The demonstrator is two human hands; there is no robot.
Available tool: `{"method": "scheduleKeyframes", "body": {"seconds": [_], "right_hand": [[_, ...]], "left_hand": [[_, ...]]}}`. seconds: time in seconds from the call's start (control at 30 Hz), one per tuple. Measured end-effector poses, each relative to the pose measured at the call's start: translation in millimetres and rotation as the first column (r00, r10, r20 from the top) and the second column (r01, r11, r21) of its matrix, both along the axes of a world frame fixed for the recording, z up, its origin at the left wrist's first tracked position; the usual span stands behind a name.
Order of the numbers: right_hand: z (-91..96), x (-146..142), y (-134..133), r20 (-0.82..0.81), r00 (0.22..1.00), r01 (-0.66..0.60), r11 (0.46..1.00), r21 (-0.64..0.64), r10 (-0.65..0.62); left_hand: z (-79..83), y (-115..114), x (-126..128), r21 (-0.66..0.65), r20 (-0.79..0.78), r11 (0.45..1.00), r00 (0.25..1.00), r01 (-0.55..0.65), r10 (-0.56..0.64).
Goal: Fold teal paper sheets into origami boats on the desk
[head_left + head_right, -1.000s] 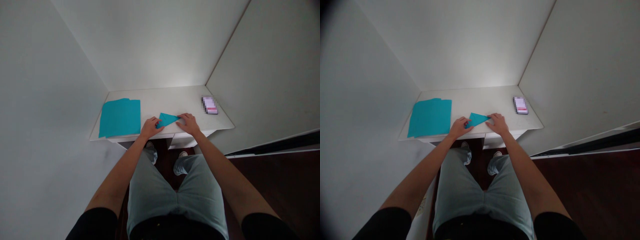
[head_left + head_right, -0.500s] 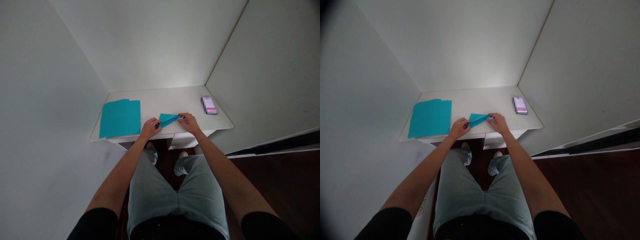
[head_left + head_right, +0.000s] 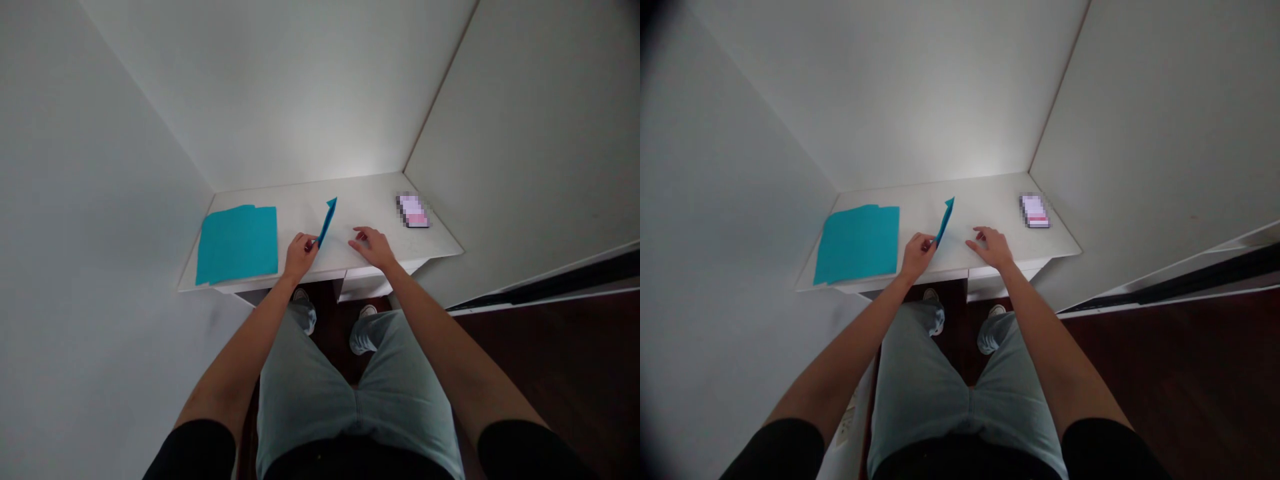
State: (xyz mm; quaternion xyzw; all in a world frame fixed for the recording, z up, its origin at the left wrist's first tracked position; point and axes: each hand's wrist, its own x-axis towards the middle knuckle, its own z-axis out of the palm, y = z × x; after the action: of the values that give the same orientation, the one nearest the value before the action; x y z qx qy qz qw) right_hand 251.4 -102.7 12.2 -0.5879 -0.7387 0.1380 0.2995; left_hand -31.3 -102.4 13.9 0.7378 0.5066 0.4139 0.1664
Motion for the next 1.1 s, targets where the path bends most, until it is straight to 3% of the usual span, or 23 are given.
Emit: {"method": "scheduleKeyframes", "body": {"seconds": [0.13,0.27,0.57,0.67,0.77,0.87,1.1], "right_hand": [[0.2,2,0,-0.001,1.0,-0.026,1.0,0.012,0.026],[-1.1,3,3,0.1,0.995,0.004,1.0,0.002,-0.004],[-5.3,2,10,0.193,0.978,0.089,0.994,-0.062,-0.075],[-6.3,4,9,0.136,0.988,0.087,0.995,-0.058,-0.078],[-7.3,5,8,0.055,0.996,0.074,0.995,-0.064,-0.07],[-7.7,6,6,-0.017,0.999,0.048,0.997,-0.059,-0.049],[-4.8,4,2,-0.097,0.994,0.042,0.998,-0.042,-0.046]], "left_hand": [[-1.8,-5,36,-0.02,-0.029,0.995,0.995,0.096,-0.096],[-6.1,-10,60,-0.037,-0.082,0.977,0.974,0.208,-0.21],[-6.9,-17,62,0.007,-0.191,0.956,0.939,0.293,-0.287],[-5.9,-14,64,-0.026,-0.098,0.952,0.947,0.304,-0.306],[-6.3,0,66,-0.086,0.054,0.982,0.985,0.169,-0.165],[-9.2,17,67,-0.158,0.098,0.984,0.993,0.085,-0.07],[-14.4,25,67,-0.198,0.175,0.952,0.964,0.234,-0.2]]}}
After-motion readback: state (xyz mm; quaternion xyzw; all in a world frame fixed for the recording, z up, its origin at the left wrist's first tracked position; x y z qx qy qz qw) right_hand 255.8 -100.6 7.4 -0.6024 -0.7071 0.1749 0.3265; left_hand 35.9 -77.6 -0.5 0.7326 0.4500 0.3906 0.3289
